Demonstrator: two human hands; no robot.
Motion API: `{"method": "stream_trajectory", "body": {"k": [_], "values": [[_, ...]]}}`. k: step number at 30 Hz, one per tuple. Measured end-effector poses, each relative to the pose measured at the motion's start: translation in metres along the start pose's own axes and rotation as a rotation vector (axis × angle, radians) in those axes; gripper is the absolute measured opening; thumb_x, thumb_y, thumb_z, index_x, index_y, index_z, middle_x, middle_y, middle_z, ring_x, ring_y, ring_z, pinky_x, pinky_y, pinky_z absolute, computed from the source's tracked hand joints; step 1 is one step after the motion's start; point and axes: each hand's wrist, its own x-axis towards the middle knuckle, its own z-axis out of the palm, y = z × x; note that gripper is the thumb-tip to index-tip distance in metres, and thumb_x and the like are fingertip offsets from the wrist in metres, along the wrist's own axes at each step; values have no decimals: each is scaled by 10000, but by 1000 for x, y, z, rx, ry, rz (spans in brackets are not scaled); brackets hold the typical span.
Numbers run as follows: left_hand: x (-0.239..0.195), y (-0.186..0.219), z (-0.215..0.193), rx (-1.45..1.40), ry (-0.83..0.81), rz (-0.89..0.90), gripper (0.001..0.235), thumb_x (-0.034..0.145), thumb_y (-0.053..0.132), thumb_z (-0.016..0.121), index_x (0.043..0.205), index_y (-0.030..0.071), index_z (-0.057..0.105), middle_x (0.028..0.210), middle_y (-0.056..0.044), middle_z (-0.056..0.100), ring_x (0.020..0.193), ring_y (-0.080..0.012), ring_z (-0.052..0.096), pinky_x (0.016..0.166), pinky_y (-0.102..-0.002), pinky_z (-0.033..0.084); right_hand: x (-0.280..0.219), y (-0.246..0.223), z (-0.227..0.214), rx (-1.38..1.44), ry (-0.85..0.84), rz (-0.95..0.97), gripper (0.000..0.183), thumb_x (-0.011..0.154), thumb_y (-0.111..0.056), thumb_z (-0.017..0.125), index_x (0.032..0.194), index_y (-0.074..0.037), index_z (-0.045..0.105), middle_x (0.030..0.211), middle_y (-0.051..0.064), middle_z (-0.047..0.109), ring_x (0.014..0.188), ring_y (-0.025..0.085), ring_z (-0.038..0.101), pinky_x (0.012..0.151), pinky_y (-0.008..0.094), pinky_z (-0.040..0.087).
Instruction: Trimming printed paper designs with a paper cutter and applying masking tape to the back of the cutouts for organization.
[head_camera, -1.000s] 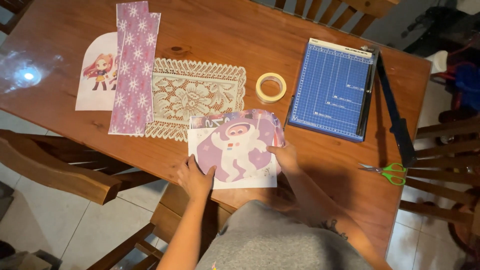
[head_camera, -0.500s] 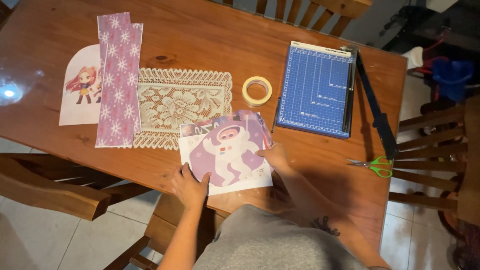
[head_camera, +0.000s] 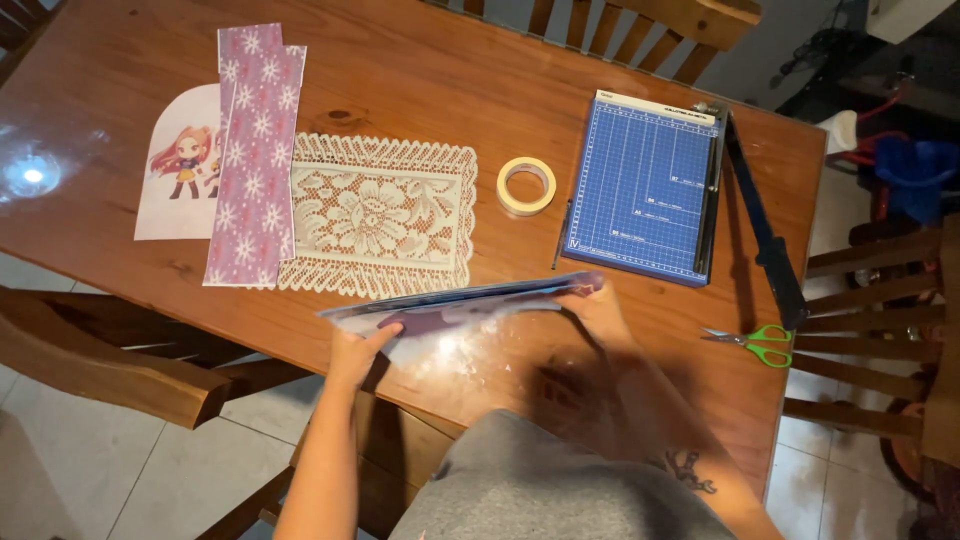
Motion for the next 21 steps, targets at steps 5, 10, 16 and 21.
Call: {"method": "stream_trajectory", "body": {"k": [5, 10, 16, 21], "values": [[-19, 44, 11, -66, -101, 273, 317, 700, 78, 897, 1004, 79, 808, 1022, -137, 799, 1051, -300, 738, 968, -408, 537, -18, -26, -8, 53, -105, -82, 378, 709, 48, 890, 1067, 28, 770, 1062, 166, 777, 1023, 188, 690, 960, 376, 553], [-14, 26, 20, -116, -302, 321, 350, 734, 258, 876, 1028, 72, 832, 1081, -117, 807, 1087, -260, 743, 1031, -376, 504, -14, -2, -25, 86, -301, -212, 1102, 396, -674, 909, 1212, 46, 734, 1290, 260, 700, 1236, 308, 635, 1030, 481, 502], [-10, 24, 19, -17, -257, 160, 347, 754, 24, 814, 1081, 138, 831, 1071, -138, 793, 1115, -299, 710, 1030, -429, 510, 1, 41, -35, 238, -217, -135, 878, 683, -318, 916, 1394, 33, 537, 1095, 261, 738, 1064, 279, 723, 895, 359, 602], [-6, 23, 21, -26, -179, 113, 279, 766, -97, 763, 998, 48, 819, 971, -189, 791, 1042, -334, 721, 982, -454, 531, -1, 23, -21, 148, -52, -52, 416, 645, 17, 932, 1024, 4, 761, 956, 154, 790, 1057, 208, 725, 1011, 373, 546]]}}
